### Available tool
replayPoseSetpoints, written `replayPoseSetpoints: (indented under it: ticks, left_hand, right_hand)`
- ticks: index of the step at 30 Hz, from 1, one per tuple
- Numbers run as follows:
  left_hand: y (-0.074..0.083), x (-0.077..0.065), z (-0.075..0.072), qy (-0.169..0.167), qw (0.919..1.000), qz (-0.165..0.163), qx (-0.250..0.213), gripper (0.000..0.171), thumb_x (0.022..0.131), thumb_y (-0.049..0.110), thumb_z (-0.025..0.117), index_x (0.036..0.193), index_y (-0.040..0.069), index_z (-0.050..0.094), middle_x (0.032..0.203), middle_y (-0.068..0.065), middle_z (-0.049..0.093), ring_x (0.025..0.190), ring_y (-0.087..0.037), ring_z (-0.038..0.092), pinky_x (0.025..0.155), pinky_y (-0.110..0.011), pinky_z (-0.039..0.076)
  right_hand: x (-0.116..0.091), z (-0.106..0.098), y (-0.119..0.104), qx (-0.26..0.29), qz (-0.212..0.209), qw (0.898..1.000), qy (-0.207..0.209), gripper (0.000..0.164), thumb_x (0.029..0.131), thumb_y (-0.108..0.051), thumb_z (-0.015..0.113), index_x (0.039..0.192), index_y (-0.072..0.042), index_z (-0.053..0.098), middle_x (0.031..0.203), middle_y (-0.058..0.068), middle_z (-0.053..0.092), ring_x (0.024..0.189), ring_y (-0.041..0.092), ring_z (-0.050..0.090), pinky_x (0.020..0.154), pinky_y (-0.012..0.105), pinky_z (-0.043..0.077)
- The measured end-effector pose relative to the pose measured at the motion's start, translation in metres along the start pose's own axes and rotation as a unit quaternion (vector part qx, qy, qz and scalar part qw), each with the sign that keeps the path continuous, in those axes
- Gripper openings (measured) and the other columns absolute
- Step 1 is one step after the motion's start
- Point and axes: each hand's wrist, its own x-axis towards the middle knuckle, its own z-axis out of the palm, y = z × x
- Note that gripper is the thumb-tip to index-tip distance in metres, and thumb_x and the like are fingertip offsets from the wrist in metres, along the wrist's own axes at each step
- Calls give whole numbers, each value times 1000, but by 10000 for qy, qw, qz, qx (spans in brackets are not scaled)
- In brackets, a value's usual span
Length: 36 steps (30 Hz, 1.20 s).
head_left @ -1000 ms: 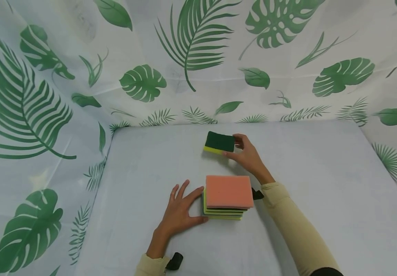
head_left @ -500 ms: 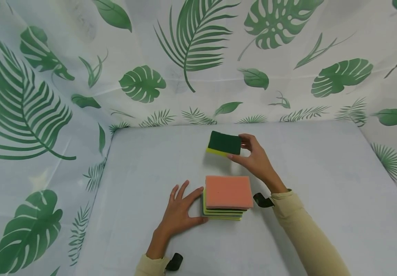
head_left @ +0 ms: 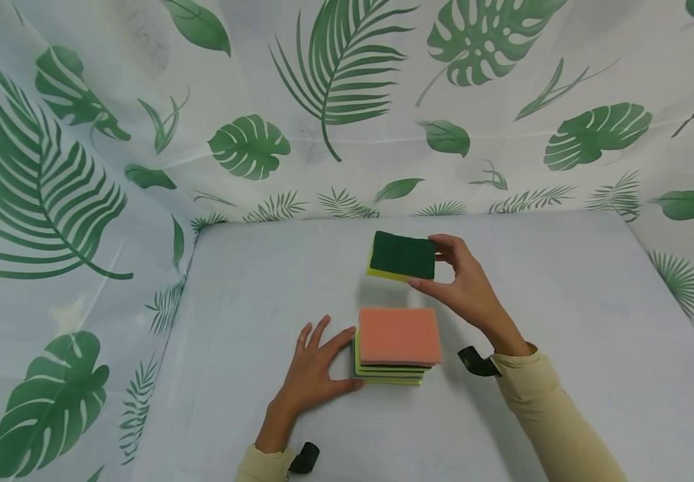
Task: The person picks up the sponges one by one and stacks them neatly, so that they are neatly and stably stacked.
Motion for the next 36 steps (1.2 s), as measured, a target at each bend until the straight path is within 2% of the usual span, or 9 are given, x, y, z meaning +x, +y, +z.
replayPoseSetpoints:
  ticks: [6,9,19,26,36]
  left_hand:
    - [1,0,0,-16,10000,-31,19,92,83,63,81,163,30,48,164,5,50,163,-28,15,130,-54,2]
    - [1,0,0,-33,10000,-75,34,92,83,63,80,163,30,48,164,5,50,163,-27,15,130,-54,2]
    - [1,1,1,-19,9999,-56,113,92,84,64,80,163,31,48,163,6,51,163,-28,16,130,-55,3]
    - [2,1,1,-24,9999,-52,126,91,84,64,79,162,31,48,163,7,51,163,-28,16,129,-55,4]
    - [2,0,0,-19,9999,-28,124,89,85,63,79,162,32,48,162,7,51,163,-27,15,130,-55,4]
  right_hand:
    - [-11,-6,-13,-35,-122,9999,55,84,89,-8,87,158,-1,39,155,16,46,137,35,50,106,24,41]
    - [-15,-7,-17,11,-242,9997,68,84,87,-5,87,157,0,39,154,17,46,136,35,49,107,18,38]
    - [-26,-9,-31,-31,-534,9986,47,80,86,-1,87,153,2,43,149,14,51,133,28,52,110,17,36]
    - [-36,-11,-43,-209,-669,9975,-19,81,84,-1,89,152,-2,45,143,6,56,129,14,53,109,18,39]
    - [-56,-6,-55,-221,-1068,9938,-234,83,78,0,93,149,-6,50,135,-1,62,123,15,56,105,20,42]
